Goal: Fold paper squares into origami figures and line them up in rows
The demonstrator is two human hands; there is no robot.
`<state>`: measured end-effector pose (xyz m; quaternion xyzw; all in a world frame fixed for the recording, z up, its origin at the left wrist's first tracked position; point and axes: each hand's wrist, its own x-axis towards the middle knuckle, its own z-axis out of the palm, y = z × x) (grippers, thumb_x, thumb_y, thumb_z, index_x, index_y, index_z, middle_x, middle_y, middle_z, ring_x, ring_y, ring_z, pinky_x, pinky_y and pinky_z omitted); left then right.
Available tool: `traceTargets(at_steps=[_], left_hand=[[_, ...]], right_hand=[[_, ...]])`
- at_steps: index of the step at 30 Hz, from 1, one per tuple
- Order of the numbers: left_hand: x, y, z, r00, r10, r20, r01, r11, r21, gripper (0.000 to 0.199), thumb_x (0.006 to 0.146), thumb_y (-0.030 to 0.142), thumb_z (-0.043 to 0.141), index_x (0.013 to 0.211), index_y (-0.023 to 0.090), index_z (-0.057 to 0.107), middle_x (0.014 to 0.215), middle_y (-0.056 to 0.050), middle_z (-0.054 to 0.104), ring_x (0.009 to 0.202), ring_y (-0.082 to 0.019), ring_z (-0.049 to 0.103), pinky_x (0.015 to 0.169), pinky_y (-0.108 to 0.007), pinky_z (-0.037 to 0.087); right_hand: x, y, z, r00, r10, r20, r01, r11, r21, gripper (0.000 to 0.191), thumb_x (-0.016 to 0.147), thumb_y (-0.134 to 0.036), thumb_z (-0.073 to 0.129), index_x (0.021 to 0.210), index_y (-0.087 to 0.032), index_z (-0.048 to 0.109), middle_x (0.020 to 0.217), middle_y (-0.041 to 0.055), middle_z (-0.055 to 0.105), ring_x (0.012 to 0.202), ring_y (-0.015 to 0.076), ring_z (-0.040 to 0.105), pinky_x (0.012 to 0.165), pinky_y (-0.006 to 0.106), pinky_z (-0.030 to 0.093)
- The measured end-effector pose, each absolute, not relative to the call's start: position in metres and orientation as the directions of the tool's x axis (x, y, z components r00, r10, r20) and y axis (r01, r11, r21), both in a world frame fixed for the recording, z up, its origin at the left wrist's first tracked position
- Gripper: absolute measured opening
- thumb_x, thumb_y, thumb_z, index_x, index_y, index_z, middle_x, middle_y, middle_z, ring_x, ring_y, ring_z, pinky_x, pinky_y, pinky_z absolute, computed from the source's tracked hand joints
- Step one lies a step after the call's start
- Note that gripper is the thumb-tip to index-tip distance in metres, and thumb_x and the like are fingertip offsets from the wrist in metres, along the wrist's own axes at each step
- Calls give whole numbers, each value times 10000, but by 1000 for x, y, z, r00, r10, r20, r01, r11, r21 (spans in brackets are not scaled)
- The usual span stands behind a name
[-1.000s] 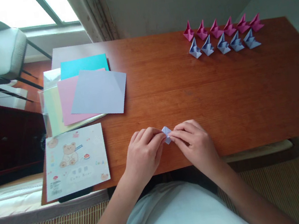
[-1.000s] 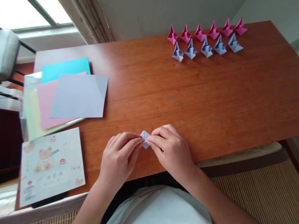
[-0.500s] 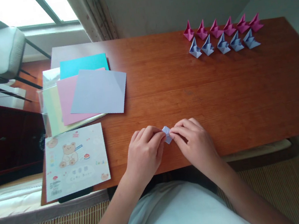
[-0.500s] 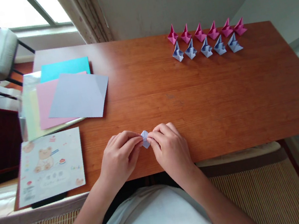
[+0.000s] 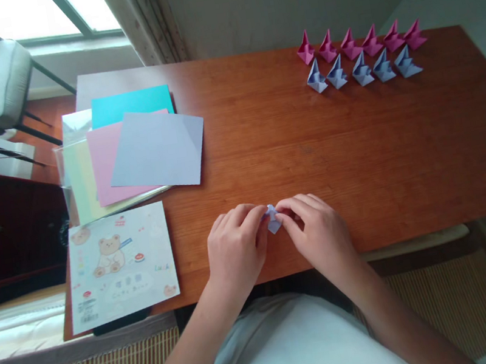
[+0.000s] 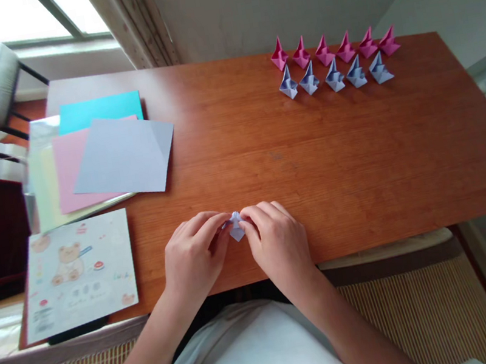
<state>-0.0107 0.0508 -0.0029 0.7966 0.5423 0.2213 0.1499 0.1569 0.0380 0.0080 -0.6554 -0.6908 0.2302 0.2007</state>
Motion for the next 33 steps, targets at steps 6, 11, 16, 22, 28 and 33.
traceTargets(at_steps=[6, 11, 16, 22, 28, 33], left_hand=[[-9, 51, 0, 327, 926, 190, 799, -378, 468, 154, 992, 284, 565, 1010, 218, 703, 953, -29, 743, 819, -197, 663, 754, -334, 461], [-7, 46, 2, 304, 936, 178, 834, -351, 426, 174, 1001, 287, 552, 1037, 227, 712, 905, -32, 703, 797, -196, 625, 750, -334, 449], [-7, 44, -1, 285, 938, 196, 811, -345, 472, 165, 989, 279, 578, 950, 234, 731, 873, -22, 698, 777, -179, 609, 734, -319, 442], [-8, 48, -4, 274, 935, 223, 797, -351, 491, 176, 986, 277, 583, 891, 221, 720, 869, -26, 712, 779, -180, 618, 725, -323, 439], [-12, 48, -1, 326, 929, 174, 776, -369, 512, 159, 988, 275, 575, 971, 216, 722, 904, -33, 704, 811, -192, 624, 748, -332, 456], [-14, 49, 0, 355, 921, 163, 780, -388, 491, 169, 992, 274, 564, 976, 211, 719, 920, -39, 703, 811, -202, 617, 737, -343, 458]], right_hand=[[155, 37, 5, -58, 998, 1, 823, 48, -566, 96, 972, -253, 611, 969, -226, 703, 942, 41, 739, 899, 234, 639, 808, 344, 468], [154, 34, 3, -29, 999, 28, 807, 40, -589, 122, 975, -250, 606, 1015, -216, 716, 959, 50, 742, 906, 227, 635, 816, 339, 474], [158, 36, 4, -47, 999, -2, 763, 34, -646, 113, 959, -239, 627, 959, -241, 741, 919, 32, 726, 897, 216, 635, 819, 332, 481], [159, 39, 4, -38, 999, -9, 744, 23, -668, 115, 944, -224, 633, 914, -255, 740, 899, 30, 732, 871, 215, 632, 807, 341, 490], [156, 37, 5, -41, 999, 2, 757, 32, -652, 113, 966, -229, 600, 942, -246, 709, 959, 38, 744, 911, 226, 638, 824, 351, 481], [154, 36, 5, -28, 1000, 2, 783, 23, -622, 84, 969, -239, 601, 949, -234, 682, 932, 41, 731, 885, 230, 625, 806, 347, 467]])
